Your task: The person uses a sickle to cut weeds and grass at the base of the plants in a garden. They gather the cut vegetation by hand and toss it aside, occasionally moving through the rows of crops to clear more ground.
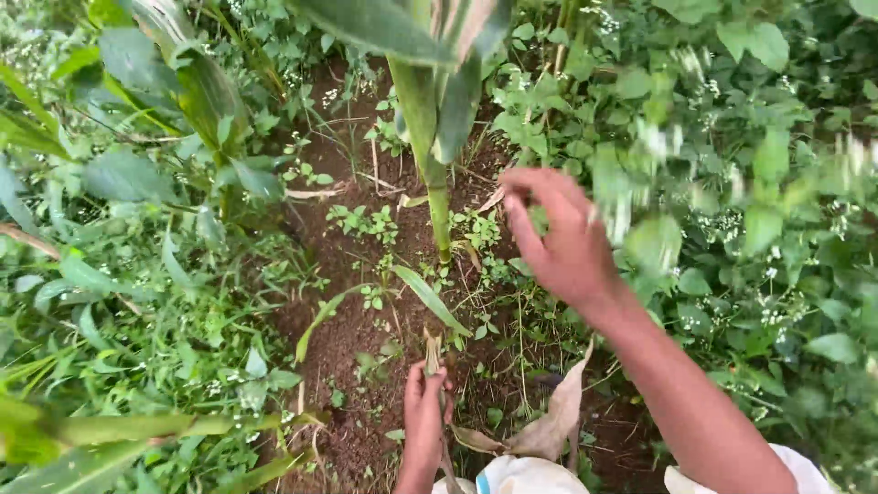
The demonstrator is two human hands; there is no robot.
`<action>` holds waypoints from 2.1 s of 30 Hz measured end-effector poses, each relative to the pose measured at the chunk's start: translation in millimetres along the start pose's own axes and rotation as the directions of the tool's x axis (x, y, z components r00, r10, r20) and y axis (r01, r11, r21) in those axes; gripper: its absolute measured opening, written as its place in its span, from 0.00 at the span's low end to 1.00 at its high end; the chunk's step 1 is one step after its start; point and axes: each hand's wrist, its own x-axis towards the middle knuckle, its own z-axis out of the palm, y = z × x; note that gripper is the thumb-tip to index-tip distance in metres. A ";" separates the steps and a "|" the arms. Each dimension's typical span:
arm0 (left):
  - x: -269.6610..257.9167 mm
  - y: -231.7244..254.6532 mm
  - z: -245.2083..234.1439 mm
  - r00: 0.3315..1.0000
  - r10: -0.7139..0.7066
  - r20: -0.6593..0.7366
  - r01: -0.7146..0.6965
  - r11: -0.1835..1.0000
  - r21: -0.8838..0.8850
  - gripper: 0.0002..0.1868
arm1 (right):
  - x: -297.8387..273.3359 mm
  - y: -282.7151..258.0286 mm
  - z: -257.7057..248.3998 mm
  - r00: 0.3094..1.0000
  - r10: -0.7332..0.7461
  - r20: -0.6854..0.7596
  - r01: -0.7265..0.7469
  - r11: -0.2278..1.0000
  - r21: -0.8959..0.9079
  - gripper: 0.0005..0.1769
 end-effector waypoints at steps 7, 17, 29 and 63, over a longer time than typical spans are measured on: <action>-48.5 61.2 18.0 0.991 -0.111 -0.081 0.110 0.994 -0.011 0.08 | 123.1 -36.5 -55.4 0.858 -0.513 -0.015 0.441 0.751 -0.492 0.15; -127.6 137.9 32.2 0.953 -0.267 -0.143 0.283 0.953 0.104 0.10 | 185.6 -1.4 -60.0 0.828 -0.237 0.508 0.560 0.319 -0.764 0.38; -152.5 154.8 24.1 0.934 -0.295 -0.202 0.323 0.938 0.123 0.08 | 140.1 42.6 -50.7 0.991 -0.095 0.098 0.135 0.796 -0.590 0.12; -140.7 88.0 -14.8 0.936 -0.327 -0.130 0.352 0.855 0.381 0.15 | -272.8 28.0 109.5 0.458 0.889 0.002 -0.879 0.453 -0.152 0.10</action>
